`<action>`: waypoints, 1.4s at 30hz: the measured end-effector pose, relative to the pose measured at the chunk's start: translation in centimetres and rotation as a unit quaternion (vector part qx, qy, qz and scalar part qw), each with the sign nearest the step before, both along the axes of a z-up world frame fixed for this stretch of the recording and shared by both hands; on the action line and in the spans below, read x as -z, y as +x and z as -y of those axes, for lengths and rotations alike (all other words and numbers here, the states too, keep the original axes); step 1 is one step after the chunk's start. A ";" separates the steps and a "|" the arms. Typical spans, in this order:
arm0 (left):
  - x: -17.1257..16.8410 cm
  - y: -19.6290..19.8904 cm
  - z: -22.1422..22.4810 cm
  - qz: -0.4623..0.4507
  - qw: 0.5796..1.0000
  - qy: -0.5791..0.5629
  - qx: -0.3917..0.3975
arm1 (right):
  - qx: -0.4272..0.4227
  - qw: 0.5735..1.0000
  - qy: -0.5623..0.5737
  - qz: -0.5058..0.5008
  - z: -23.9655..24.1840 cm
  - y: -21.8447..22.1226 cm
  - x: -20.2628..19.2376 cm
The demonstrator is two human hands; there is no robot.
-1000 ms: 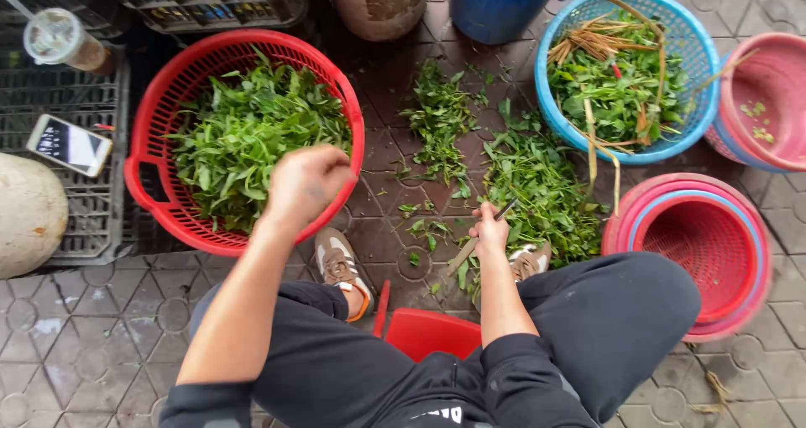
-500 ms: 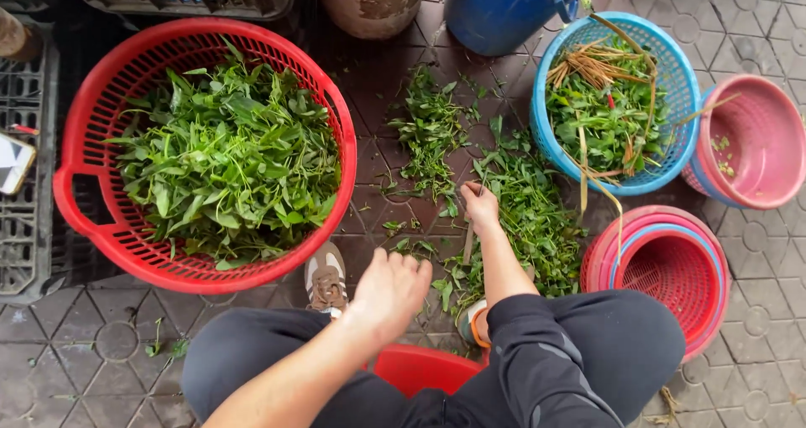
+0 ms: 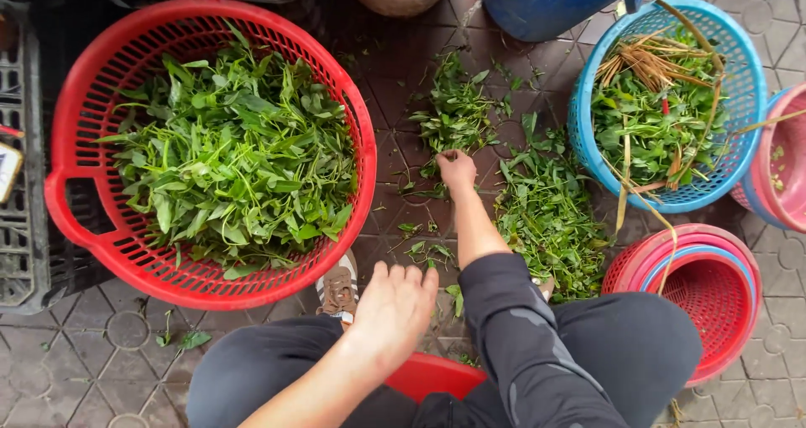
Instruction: Trimming the stems of leafy green vegetables with a knife and sorting them into baskets
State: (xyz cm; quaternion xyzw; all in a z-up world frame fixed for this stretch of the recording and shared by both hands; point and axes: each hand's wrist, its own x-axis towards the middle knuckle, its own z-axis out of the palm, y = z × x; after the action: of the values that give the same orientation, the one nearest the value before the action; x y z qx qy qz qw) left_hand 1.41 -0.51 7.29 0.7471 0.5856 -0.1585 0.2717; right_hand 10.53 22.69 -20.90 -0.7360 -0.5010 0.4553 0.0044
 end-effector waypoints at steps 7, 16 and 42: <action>-1.9 -2.0 -2.4 -0.074 0.976 0.194 -0.060 | -0.101 0.993 0.038 -0.047 2.7 4.4 -4.0; -2.2 1.4 3.3 0.031 0.994 -0.047 -0.095 | -0.296 0.953 -0.010 0.058 0.4 0.6 3.1; 4.5 2.1 -9.1 0.218 0.935 0.273 -0.068 | 0.198 0.787 -0.080 -0.579 16.3 13.6 -23.9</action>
State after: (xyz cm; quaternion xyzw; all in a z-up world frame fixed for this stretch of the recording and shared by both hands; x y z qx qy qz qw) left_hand 3.55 8.60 2.83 0.7667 0.5826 0.1926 0.1886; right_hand 24.12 6.36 2.96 -0.4152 -0.2094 0.8237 0.3244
